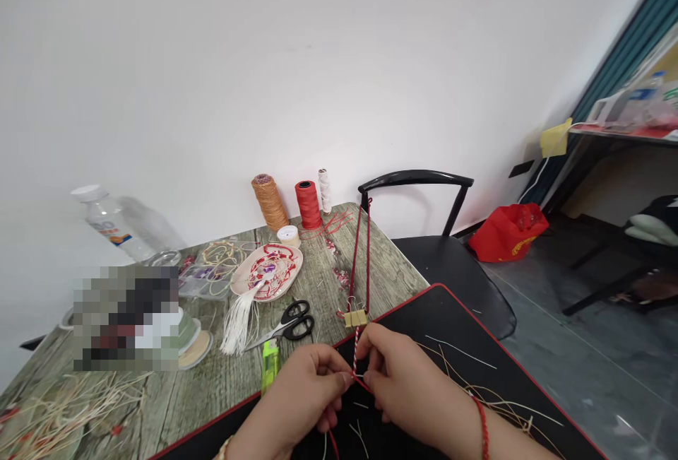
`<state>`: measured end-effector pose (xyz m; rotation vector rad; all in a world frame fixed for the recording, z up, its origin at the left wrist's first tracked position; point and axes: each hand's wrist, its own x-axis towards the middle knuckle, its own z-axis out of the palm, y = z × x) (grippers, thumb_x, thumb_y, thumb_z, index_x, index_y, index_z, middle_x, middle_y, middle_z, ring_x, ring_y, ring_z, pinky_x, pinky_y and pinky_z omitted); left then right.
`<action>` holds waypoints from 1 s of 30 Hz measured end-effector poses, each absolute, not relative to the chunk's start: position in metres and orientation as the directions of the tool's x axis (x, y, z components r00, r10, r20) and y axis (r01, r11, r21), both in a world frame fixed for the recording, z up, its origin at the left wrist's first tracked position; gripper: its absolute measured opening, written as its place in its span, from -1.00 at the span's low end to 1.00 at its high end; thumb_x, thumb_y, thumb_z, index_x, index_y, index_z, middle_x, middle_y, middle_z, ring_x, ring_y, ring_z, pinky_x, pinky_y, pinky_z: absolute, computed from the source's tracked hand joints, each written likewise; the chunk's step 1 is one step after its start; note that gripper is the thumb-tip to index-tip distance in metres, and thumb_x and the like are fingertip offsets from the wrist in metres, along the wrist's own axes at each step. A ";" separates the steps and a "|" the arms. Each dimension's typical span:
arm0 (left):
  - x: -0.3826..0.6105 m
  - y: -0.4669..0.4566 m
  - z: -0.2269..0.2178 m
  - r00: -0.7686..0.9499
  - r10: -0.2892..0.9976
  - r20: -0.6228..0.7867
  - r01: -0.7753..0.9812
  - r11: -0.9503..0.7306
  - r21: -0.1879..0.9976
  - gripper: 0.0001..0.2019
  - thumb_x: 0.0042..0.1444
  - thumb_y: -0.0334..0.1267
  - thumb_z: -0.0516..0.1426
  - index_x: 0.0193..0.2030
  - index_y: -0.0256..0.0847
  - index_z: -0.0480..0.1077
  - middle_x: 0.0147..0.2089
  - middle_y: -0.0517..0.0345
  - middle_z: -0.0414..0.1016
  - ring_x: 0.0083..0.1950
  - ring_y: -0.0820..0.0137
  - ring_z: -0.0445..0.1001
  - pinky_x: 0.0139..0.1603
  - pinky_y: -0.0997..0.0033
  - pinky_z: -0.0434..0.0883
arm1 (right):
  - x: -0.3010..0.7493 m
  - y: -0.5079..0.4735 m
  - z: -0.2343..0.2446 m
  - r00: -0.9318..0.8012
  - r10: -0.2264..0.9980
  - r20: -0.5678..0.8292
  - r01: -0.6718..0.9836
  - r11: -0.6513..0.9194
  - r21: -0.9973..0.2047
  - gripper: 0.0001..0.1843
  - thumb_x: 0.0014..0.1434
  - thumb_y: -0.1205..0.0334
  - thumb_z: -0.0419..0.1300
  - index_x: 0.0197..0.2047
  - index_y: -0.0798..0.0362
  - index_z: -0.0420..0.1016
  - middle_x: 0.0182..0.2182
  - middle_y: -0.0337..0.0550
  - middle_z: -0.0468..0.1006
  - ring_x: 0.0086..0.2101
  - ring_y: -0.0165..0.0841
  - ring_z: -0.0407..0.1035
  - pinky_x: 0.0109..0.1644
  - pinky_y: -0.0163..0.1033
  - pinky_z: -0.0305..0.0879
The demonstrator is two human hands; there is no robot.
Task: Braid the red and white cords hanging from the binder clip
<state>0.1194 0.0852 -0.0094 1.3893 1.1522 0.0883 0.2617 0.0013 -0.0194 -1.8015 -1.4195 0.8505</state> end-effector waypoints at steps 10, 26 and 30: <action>0.117 0.084 -0.003 0.496 0.652 -0.574 0.513 0.314 0.799 -0.79 -0.12 -0.13 0.24 -0.48 -0.25 0.43 -0.72 0.36 0.28 -0.72 0.58 0.22 -0.72 0.60 0.06 | 0.256 0.001 -0.017 0.214 0.966 -0.147 0.533 -0.242 -0.811 -0.72 0.06 0.53 0.04 -0.32 0.02 0.50 -0.56 -0.31 0.48 -0.53 -0.44 0.37 -0.36 -0.34 0.22; 0.119 0.080 -0.007 0.525 0.713 -0.465 0.554 0.130 0.823 -0.89 -0.04 -0.25 0.13 -0.47 -0.25 0.41 -0.68 0.38 0.26 -0.71 0.57 0.19 -0.71 0.59 0.09 | 0.256 -0.003 -0.004 0.138 0.987 0.079 0.654 -0.031 -0.756 -0.79 0.06 0.53 0.07 -0.51 0.06 0.33 -0.39 -0.21 0.46 -0.38 -0.43 0.33 -0.30 -0.36 0.20; 0.120 0.077 -0.007 0.560 0.724 -0.403 0.541 0.050 0.840 -0.85 -0.02 -0.23 0.13 -0.46 -0.27 0.46 -0.61 0.28 0.38 -0.66 0.55 0.22 -0.67 0.57 0.14 | 0.254 -0.001 -0.013 0.183 0.969 -0.165 0.384 -0.225 -0.895 -0.80 0.08 0.50 -0.01 -0.42 0.04 0.34 -0.50 -0.26 0.46 -0.51 -0.44 0.42 -0.48 -0.41 0.22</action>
